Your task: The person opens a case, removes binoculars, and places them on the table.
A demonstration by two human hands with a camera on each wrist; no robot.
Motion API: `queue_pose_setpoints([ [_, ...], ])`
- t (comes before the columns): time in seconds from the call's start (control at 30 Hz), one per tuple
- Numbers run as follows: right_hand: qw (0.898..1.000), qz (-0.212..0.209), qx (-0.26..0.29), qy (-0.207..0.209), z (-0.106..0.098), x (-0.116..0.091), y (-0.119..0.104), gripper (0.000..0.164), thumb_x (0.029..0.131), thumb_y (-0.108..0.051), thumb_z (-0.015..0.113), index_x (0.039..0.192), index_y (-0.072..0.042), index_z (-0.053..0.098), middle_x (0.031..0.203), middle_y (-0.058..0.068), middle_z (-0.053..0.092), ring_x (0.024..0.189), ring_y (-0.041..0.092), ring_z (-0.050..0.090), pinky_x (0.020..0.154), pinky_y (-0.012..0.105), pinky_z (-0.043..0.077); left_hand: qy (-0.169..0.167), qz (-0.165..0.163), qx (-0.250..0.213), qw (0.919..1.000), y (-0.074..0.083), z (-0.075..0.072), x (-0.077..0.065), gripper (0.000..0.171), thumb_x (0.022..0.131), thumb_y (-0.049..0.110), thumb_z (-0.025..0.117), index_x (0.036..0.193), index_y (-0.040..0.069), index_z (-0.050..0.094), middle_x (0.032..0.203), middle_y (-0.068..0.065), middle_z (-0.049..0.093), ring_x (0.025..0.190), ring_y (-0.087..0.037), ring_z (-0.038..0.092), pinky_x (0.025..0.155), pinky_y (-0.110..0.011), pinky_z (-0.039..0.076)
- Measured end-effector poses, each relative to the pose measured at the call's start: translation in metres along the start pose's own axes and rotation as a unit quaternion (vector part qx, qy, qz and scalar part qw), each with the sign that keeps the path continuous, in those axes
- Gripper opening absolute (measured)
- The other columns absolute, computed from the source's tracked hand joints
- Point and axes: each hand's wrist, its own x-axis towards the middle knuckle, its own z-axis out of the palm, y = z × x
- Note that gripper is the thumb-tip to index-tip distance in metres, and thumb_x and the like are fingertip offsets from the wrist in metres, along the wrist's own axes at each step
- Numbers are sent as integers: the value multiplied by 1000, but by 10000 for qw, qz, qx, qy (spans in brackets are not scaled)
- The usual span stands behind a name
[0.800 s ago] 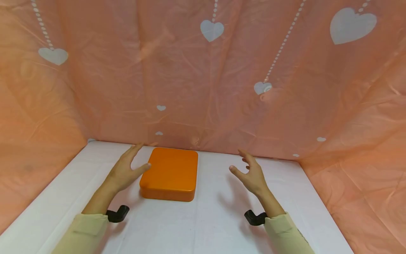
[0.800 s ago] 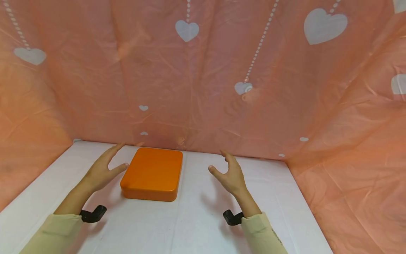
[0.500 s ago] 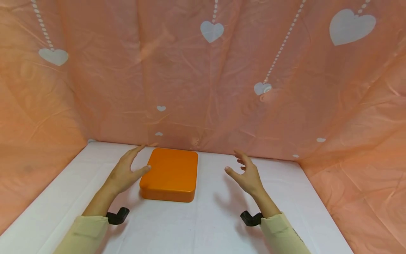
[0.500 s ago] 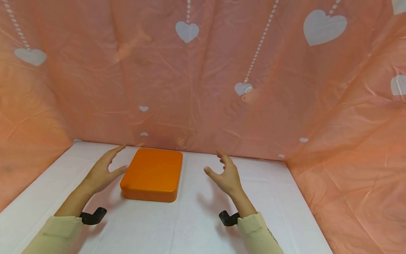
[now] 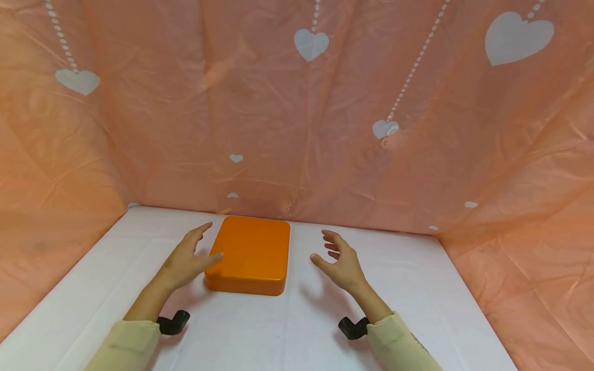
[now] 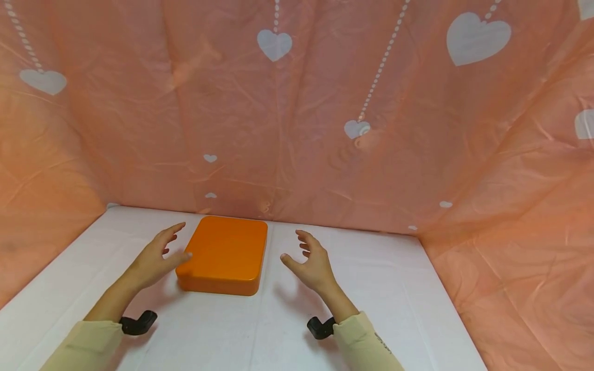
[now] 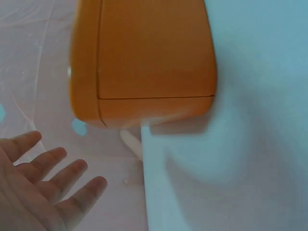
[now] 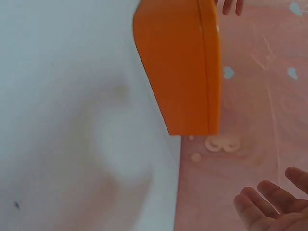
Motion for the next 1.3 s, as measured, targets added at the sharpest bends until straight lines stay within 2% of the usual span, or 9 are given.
queue_pose_setpoints([
  [0.2, 9995, 83, 235, -175, 16, 0, 0, 57, 82, -20, 75, 133, -9, 53, 132, 14, 58, 116, 39, 59, 97, 49, 51, -42, -292, 97, 9995, -5, 5, -1, 92, 84, 48, 69, 153, 8, 22, 153, -25, 28, 132, -48, 37, 102, -66, 36],
  [0.63, 9948, 284, 826, -524, 44, 5, -2, 57, 83, -20, 73, 135, -10, 52, 138, 14, 54, 120, 44, 54, 99, 54, 47, -45, -305, 147, 9994, -16, 17, 2, 99, 77, 44, 77, 150, 2, 26, 148, -28, 33, 129, -48, 43, 99, -62, 42],
  [0.87, 9908, 526, 981, -768, 56, 2, -3, 67, 81, -24, 73, 141, -12, 47, 145, 18, 45, 122, 42, 52, 102, 55, 45, -96, -328, -64, 9994, -18, 21, 3, 102, 73, 41, 81, 150, 3, 26, 148, -29, 33, 128, -49, 44, 100, -59, 44],
  [1.07, 9886, 704, 860, -1020, 66, 0, 2, 74, 80, -27, 74, 145, -14, 42, 149, 19, 40, 124, 41, 51, 103, 54, 44, -222, -396, -186, 9988, -20, 24, 4, 107, 71, 41, 82, 150, 2, 24, 150, -29, 28, 130, -51, 41, 103, -59, 42],
  [1.3, 9861, 688, 975, -1159, 72, -2, 1, 80, 77, -22, 77, 146, -11, 39, 149, 18, 39, 127, 41, 49, 103, 54, 44, -274, -329, -212, 9989, -21, 27, 4, 105, 70, 39, 83, 149, 2, 26, 151, -27, 29, 131, -49, 39, 103, -58, 41],
])
